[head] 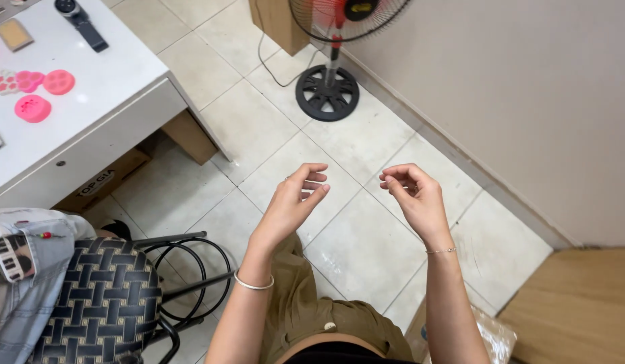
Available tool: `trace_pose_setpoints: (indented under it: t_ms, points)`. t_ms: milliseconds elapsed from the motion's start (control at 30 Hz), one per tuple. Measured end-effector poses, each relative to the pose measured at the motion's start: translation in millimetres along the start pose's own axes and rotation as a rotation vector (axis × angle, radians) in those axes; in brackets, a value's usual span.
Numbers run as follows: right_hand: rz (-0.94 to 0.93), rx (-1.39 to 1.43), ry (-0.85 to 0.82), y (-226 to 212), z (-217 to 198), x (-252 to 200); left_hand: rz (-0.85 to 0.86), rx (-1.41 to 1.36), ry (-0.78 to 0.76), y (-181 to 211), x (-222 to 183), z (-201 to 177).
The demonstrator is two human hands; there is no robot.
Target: Checking and organizing packaged scented wax products on shelves and worktables.
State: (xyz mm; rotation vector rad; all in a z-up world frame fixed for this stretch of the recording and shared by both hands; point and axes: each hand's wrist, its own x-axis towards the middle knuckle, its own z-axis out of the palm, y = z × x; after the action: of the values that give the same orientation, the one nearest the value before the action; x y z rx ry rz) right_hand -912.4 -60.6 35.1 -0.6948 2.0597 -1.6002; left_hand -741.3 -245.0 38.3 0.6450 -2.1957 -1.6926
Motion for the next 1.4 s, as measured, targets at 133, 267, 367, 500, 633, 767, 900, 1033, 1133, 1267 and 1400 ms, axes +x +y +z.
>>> trace_pose_setpoints:
  t_ms: [133, 267, 367, 500, 633, 767, 900, 1033, 1133, 1267, 1400]
  points:
    - [-0.005, -0.009, -0.057, -20.4, 43.3, 72.9, 0.005, -0.009, 0.065, -8.4, 55.3, -49.9]
    - [-0.047, -0.011, -0.109, -36.0, 91.0, 151.7, 0.006, 0.031, 0.094, -3.9, 114.4, -107.9]
    - [-0.084, 0.006, -0.143, -45.7, 129.3, 204.2, 0.029, 0.024, 0.112, -3.5, 151.7, -148.3]
    - [-0.111, 0.009, -0.209, -60.5, 166.3, 260.8, 0.033, -0.001, 0.174, -12.6, 197.2, -186.1]
    - [-0.129, 0.017, -0.258, -71.0, 194.6, 320.0, -0.032, -0.006, 0.205, -20.5, 236.2, -216.8]
    - [-0.12, 0.048, -0.325, -72.0, 220.9, 390.5, -0.071, -0.017, 0.279, -30.3, 287.7, -245.6]
    - [-0.15, 0.059, -0.417, -67.8, 249.5, 475.7, -0.072, -0.017, 0.373, -40.2, 349.8, -274.9]
    - [-0.179, 0.066, -0.499, -95.8, 272.6, 554.1, -0.109, -0.007, 0.461, -41.3, 413.5, -300.0]
    - [-0.207, 0.047, -0.541, -115.8, 289.9, 604.8, -0.094, 0.006, 0.523, -39.3, 456.1, -317.8]
    - [-0.211, -0.005, -0.576, -121.2, 315.5, 662.3, -0.134, -0.014, 0.581, -44.4, 497.6, -339.0]
    - [-0.205, -0.008, -0.596, -116.7, 349.7, 717.4, -0.174, -0.027, 0.614, -59.6, 538.7, -370.0]
